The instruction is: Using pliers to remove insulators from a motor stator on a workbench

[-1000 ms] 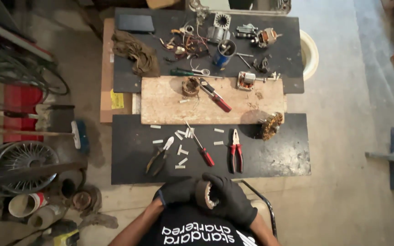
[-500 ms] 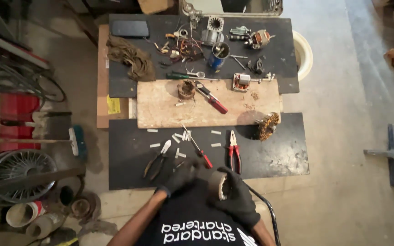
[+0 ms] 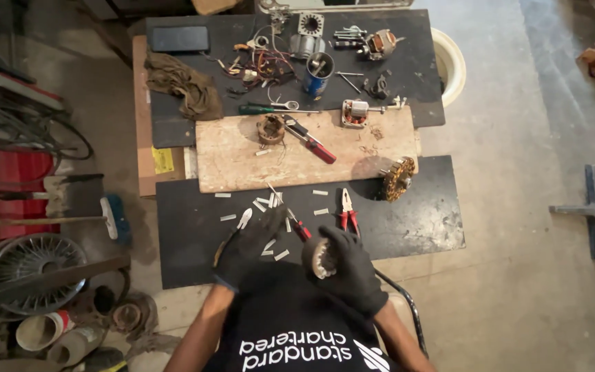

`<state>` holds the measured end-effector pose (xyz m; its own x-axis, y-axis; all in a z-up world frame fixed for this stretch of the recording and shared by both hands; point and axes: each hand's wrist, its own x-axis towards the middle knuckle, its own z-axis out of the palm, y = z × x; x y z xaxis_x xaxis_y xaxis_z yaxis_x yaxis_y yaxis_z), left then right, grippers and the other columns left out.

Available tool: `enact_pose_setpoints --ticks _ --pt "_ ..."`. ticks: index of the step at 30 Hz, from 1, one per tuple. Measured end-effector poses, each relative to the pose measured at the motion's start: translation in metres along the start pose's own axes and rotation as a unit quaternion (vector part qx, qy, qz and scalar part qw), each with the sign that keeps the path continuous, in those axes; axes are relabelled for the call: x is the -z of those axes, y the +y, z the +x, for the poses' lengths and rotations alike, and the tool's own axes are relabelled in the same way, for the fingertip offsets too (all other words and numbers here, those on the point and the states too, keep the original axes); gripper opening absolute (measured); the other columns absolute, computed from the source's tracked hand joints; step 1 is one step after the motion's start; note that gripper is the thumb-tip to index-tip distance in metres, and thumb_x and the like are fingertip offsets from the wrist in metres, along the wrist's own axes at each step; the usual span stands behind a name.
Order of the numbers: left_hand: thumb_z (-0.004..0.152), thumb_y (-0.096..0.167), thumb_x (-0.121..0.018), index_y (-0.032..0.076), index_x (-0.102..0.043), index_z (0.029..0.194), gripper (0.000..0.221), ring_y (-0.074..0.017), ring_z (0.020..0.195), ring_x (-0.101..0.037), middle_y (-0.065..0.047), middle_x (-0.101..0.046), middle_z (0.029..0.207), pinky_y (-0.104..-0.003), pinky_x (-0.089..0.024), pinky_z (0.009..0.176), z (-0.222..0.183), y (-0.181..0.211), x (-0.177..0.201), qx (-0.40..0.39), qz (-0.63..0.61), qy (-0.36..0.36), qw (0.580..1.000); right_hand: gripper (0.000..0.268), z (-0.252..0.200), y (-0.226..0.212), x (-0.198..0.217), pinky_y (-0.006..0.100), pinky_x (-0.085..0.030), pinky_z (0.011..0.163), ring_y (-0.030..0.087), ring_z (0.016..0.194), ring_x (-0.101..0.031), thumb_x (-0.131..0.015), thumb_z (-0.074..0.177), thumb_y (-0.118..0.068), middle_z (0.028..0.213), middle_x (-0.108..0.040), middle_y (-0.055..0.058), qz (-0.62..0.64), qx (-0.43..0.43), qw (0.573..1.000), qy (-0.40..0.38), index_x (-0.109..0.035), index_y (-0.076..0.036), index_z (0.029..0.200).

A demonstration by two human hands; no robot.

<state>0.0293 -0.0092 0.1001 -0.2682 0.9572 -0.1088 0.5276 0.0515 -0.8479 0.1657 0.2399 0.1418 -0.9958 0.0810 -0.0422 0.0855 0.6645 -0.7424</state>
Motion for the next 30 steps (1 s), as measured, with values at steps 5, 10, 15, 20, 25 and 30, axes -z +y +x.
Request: enact_pose_setpoints --ticks 5,10,15,20,25,30 --pt "0.088 -0.002 -0.066 -0.015 -0.053 0.118 0.035 -0.0376 0.101 -0.052 -0.036 -0.050 0.122 -0.045 -0.045 0.082 0.035 -0.069 0.103 -0.430 0.506 0.016 0.748 0.118 0.038 -0.045 0.010 0.044 -0.042 0.106 0.031 0.103 -0.067 -0.082 0.075 -0.061 0.120 -0.065 0.017 0.090 0.240 0.966 -0.038 -0.031 0.007 0.158" --pt "0.089 0.002 -0.068 -0.023 -0.070 0.096 0.026 -0.0286 0.065 -0.067 -0.034 -0.065 0.082 -0.028 -0.052 0.054 0.044 -0.150 0.124 -0.532 0.730 -0.005 0.430 0.087 0.035 -0.069 0.056 0.045 -0.041 0.111 0.031 0.114 -0.065 -0.087 0.078 -0.028 0.124 -0.067 0.022 0.173 0.044 0.982 0.067 -0.046 0.001 0.149" --pt "0.098 0.004 -0.057 -0.026 -0.063 0.101 0.031 -0.0184 0.065 -0.065 -0.023 -0.061 0.073 -0.014 -0.048 0.054 0.036 -0.169 0.117 -0.462 0.768 -0.044 0.442 0.057 0.019 0.103 -0.030 0.046 -0.053 0.106 0.025 0.126 -0.062 -0.069 0.089 -0.064 0.137 -0.063 -0.002 -0.026 -0.323 0.939 0.115 -0.061 -0.031 0.134" --pt "0.098 0.011 -0.055 -0.022 -0.062 0.102 0.035 -0.0234 0.072 -0.065 -0.023 -0.062 0.080 -0.021 -0.049 0.061 0.034 -0.179 0.115 -0.425 0.795 -0.132 0.411 0.067 0.013 0.169 -0.084 0.051 -0.061 0.096 0.031 0.123 -0.067 -0.067 0.087 -0.057 0.148 -0.059 0.003 -0.203 -0.319 0.926 0.005 -0.058 -0.018 0.141" --pt "0.097 0.017 -0.054 -0.019 -0.062 0.104 0.038 -0.0272 0.077 -0.065 -0.024 -0.062 0.085 -0.027 -0.049 0.066 0.037 -0.199 0.110 -0.390 0.812 -0.212 0.379 0.055 0.030 0.168 -0.062 0.052 -0.063 0.080 0.033 0.103 -0.075 -0.075 0.079 -0.056 0.105 -0.077 0.010 -0.105 -0.384 0.917 -0.032 -0.072 -0.011 0.112" --pt "0.097 0.023 -0.053 -0.016 -0.061 0.105 0.041 -0.0309 0.082 -0.065 -0.024 -0.062 0.090 -0.032 -0.050 0.071 0.034 -0.208 0.113 -0.354 0.821 -0.287 0.343 0.033 0.024 0.101 0.001 0.035 -0.043 0.053 0.028 0.068 -0.063 -0.065 0.095 -0.028 0.093 -0.073 0.018 0.363 -0.420 0.830 0.051 -0.070 -0.001 0.114"
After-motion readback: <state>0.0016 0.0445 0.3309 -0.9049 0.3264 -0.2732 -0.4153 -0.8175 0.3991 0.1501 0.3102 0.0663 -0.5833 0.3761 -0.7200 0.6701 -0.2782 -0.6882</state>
